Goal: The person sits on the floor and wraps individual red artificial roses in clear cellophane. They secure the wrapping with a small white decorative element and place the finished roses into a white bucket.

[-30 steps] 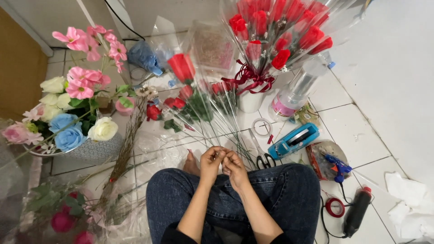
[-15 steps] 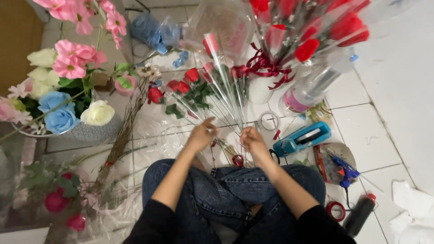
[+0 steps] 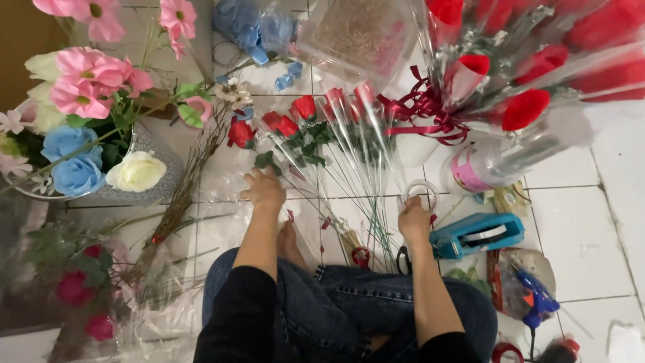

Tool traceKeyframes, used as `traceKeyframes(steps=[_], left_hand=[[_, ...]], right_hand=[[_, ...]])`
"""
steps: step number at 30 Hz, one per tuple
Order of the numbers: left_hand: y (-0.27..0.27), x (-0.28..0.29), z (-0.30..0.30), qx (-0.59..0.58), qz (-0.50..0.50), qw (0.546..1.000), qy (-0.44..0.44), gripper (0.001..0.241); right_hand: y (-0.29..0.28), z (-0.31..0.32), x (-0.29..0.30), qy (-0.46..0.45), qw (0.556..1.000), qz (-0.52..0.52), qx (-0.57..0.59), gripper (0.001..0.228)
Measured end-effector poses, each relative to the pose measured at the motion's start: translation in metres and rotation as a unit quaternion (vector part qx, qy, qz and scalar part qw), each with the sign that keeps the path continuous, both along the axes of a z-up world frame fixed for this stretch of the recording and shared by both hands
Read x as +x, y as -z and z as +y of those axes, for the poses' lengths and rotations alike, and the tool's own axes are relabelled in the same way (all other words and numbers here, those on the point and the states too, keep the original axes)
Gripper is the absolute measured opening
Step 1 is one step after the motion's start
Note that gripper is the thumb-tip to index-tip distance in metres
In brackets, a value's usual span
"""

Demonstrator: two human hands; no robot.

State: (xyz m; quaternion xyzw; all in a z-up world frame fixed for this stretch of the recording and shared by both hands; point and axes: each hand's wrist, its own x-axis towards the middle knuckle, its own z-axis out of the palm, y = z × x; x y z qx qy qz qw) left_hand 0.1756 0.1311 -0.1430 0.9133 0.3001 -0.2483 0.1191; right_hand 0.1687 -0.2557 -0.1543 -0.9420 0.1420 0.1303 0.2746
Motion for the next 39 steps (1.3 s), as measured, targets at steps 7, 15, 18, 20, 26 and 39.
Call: traceKeyframes(steps=[7,15,18,20,26,39], left_hand=[[-0.026,-0.020,-0.004,-0.181,-0.043,0.980,-0.075,0.093],[0.022,0.000,0.004,-0.187,-0.253,0.931,-0.185,0.085],[0.008,0.000,-0.006,-0.206,-0.195,0.950,-0.133,0.106],[-0.012,-0.004,-0.010,-0.199,-0.174,0.957,-0.122,0.105],[-0.022,-0.003,-0.016,-0.102,-0.104,0.986,-0.083,0.093],[-0.114,-0.031,-0.109,-0.039,-0.030,0.980,0.193,0.123]], right_hand=[[0.008,0.014,-0.003,-0.030,0.998,0.056,-0.029,0.039],[-0.063,0.047,-0.016,-0.001,0.999,-0.031,0.027,0.027],[-0.041,0.041,-0.011,0.004,1.000,-0.003,-0.023,0.038],[-0.036,0.040,-0.014,-0.004,0.999,0.017,-0.035,0.041],[-0.075,0.060,-0.021,-0.039,0.995,-0.033,-0.089,0.047],[-0.002,0.083,-0.026,-0.252,0.962,-0.106,-0.022,0.037]])
